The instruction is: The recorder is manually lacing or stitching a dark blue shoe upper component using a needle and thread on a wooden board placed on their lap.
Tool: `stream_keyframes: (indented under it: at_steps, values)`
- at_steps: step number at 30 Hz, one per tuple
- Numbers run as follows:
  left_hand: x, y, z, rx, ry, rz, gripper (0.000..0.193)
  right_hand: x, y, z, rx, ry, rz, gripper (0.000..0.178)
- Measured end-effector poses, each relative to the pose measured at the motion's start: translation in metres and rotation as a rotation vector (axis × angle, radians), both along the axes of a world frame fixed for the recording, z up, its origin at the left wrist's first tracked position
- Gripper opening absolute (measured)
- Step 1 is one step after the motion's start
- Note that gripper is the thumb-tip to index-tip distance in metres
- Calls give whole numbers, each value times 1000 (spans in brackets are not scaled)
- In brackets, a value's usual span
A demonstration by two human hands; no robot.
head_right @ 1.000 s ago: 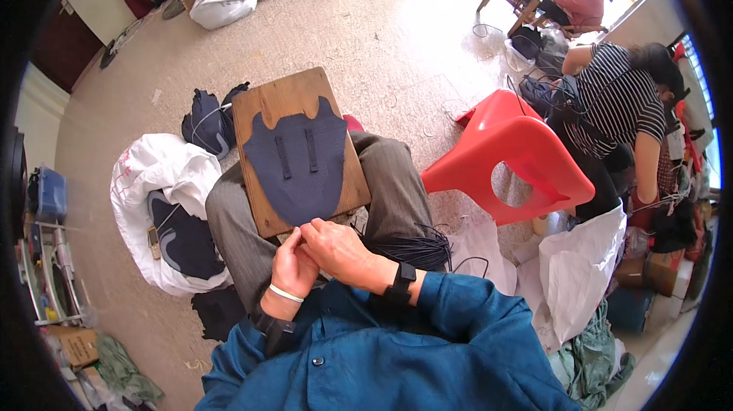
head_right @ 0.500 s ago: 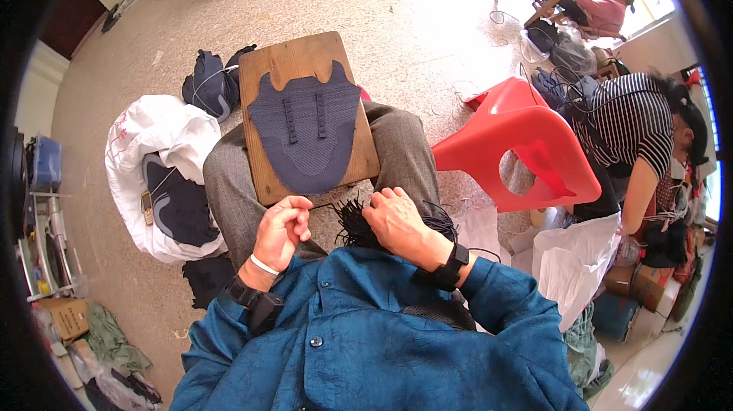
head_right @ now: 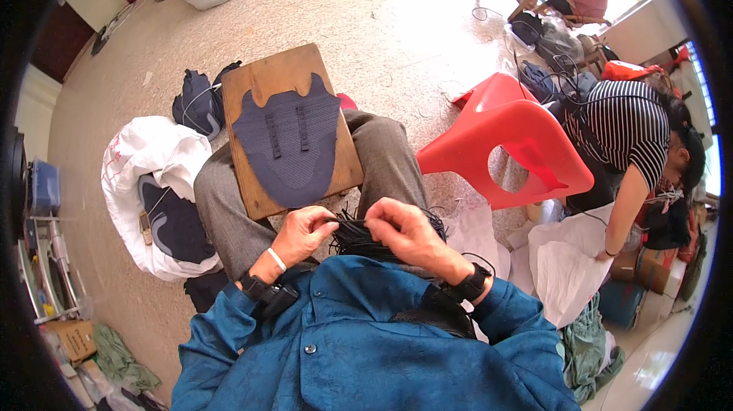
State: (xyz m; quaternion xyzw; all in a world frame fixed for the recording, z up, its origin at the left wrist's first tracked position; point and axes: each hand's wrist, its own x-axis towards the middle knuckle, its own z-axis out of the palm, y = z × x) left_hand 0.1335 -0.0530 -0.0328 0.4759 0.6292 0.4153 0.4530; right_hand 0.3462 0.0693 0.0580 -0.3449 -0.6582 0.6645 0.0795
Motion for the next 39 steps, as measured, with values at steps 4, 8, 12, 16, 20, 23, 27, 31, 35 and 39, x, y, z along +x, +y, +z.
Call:
stream_keyframes:
  at_steps: [4, 8, 12, 16, 20, 23, 27, 31, 35, 39]
  values:
    - [-12, -4, 0, -44, -324, 64, 13, 17, 14, 11, -73, 5, 24, 7]
    - [-6, 4, 17, 109, -327, 29, 11, -1, 6, 10, -76, 77, 118, 18]
    - [6, 13, 35, 145, -514, 38, 17, -23, 5, 20, 80, 99, 149, 16]
    - [8, 15, 49, -20, -674, 78, 28, -25, 5, 15, 186, 159, 187, 16]
    - [12, 18, 57, -13, -957, 84, 26, -22, 3, 15, 141, 127, 145, 16]
    - [18, 20, 54, -33, -828, 164, 24, -19, 3, 20, 267, 106, 130, 14]
    - [30, 24, 30, 14, -291, 187, 28, -6, 19, 25, 90, 131, 272, 17]
    - [25, 9, -6, -208, -431, 116, 20, 14, 26, 44, -259, 159, -22, 18]
    - [13, 27, 29, 289, 326, 140, 28, 15, 26, 25, -227, 268, -241, 15]
    - [13, 34, 64, 224, 260, 230, 29, -13, 17, 23, -116, 442, -259, 12]
